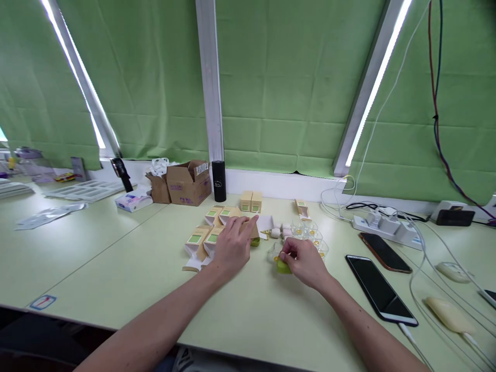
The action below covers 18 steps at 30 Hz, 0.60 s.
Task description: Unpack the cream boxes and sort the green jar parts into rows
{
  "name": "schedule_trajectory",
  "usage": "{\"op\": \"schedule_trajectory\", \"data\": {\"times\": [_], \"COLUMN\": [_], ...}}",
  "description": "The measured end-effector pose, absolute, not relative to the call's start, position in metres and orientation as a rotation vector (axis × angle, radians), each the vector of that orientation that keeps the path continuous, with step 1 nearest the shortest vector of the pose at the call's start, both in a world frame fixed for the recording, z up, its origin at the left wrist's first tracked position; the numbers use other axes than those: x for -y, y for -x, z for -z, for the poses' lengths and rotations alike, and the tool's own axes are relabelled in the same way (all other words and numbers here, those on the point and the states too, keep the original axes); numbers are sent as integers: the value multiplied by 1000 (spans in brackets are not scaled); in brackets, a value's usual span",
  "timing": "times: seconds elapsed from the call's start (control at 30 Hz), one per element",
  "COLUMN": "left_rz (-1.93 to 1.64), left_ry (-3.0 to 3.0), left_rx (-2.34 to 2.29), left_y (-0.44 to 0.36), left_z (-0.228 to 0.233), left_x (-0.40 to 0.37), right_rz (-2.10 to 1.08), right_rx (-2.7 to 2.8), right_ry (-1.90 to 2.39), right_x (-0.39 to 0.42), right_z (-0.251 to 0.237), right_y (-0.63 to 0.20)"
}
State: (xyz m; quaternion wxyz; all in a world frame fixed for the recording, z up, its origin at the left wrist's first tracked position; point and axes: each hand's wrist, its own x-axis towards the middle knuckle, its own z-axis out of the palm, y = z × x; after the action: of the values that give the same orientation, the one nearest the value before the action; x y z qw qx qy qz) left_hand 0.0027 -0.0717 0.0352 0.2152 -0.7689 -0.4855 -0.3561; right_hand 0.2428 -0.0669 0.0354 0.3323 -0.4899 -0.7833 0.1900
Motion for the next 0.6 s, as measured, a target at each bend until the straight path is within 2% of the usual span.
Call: {"op": "schedule_trajectory", "data": {"times": [0.2,0.4,0.6], "left_rz": [1141,1357,1482], "left_ry": [2171,2167,2163], "left_rx": [1383,1481,1555], "left_y": [-5,-6,-7], "left_z": [-32,-31,-29], "left_x": [71,69,68], "right_rz": [-495,-780,-786], "right_rx": [2081,1820,1747], "right_ry": [1172,926,859], "right_x": [69,65,52], "right_z": [-33,-36,-27], "right_y": [-241,-244,-241]}}
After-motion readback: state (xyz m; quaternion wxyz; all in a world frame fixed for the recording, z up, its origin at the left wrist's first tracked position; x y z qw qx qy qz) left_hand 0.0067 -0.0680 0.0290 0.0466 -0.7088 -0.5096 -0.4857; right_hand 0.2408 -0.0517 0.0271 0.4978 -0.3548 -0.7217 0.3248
